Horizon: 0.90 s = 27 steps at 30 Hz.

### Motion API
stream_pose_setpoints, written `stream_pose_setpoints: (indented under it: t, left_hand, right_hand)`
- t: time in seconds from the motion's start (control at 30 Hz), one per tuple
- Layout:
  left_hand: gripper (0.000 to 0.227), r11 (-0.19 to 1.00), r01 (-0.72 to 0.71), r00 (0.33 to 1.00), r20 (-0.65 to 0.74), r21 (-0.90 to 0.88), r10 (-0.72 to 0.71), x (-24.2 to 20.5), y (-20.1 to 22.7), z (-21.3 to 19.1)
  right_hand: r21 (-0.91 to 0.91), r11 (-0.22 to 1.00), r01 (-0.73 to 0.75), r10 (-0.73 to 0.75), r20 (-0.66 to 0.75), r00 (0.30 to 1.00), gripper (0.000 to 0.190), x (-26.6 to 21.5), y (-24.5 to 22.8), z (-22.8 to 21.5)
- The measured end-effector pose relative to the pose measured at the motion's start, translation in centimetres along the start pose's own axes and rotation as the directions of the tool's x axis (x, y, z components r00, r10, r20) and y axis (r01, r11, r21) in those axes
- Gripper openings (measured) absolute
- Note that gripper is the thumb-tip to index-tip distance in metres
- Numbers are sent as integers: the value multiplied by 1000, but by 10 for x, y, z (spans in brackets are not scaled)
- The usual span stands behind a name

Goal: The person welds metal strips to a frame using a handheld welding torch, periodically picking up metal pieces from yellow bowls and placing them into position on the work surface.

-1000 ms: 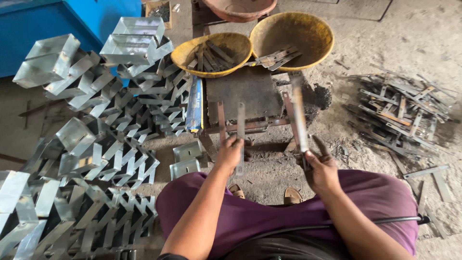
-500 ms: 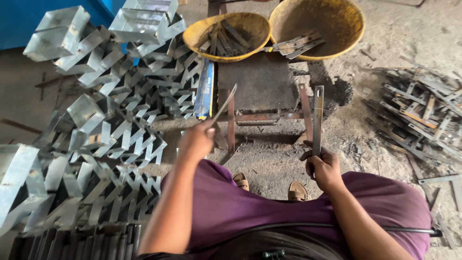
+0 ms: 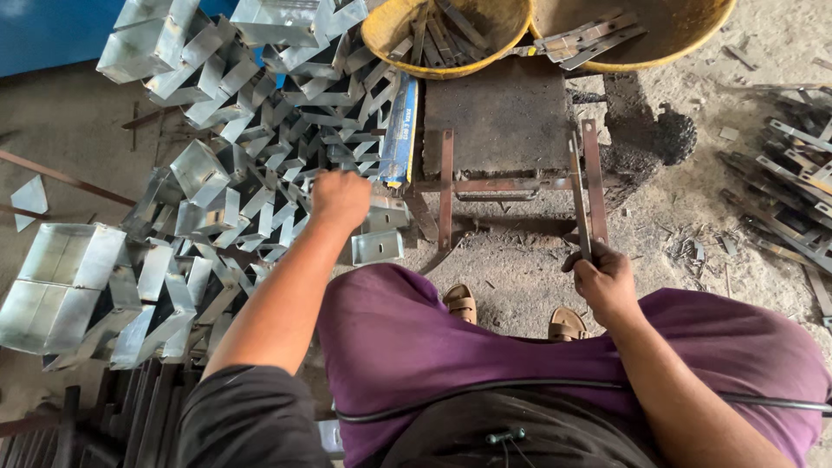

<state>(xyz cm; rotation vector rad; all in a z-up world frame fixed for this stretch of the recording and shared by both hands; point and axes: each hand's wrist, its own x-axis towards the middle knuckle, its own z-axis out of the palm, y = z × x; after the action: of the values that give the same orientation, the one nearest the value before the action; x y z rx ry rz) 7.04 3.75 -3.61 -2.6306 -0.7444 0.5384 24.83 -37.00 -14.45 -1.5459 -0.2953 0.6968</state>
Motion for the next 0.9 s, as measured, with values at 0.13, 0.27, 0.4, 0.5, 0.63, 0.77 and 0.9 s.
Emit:
stream_pose_setpoints:
  t: [0.13, 0.27, 0.4, 0.5, 0.63, 0.77, 0.9]
  left_hand:
    - [23, 997, -60, 998, -16, 53, 61, 28, 15, -3]
    - [22, 993, -104, 994, 24, 61, 102, 29, 25, -8]
    - [21, 989, -105, 994, -29, 102, 109, 32, 24, -15]
    - [21, 993, -95, 994, -45, 73, 99, 35, 17, -14]
    - [21, 990, -128, 981, -141, 61, 135, 35, 2, -2]
    - [21, 984, -175, 959, -220, 46, 181, 33, 1, 7]
    - [22, 981, -176, 975, -124, 83, 185, 38, 15, 5]
  right_hand:
    - [3, 999, -37, 37, 4, 999, 42, -2, -11, 8]
    - [-53, 998, -29, 31, 26, 999, 43, 0, -5, 8]
    - [-100, 995, -16, 22, 54, 998, 30, 6, 4, 9]
    - [-73, 997, -40, 44, 55, 998, 36, 6, 0, 12]
    - [-99, 995, -26, 31, 52, 998, 37, 6, -4, 20]
    - [-143, 988, -57, 64, 50, 997, 37, 9, -1, 26]
    - [-141, 988, -63, 73, 68, 995, 39, 20, -1, 38]
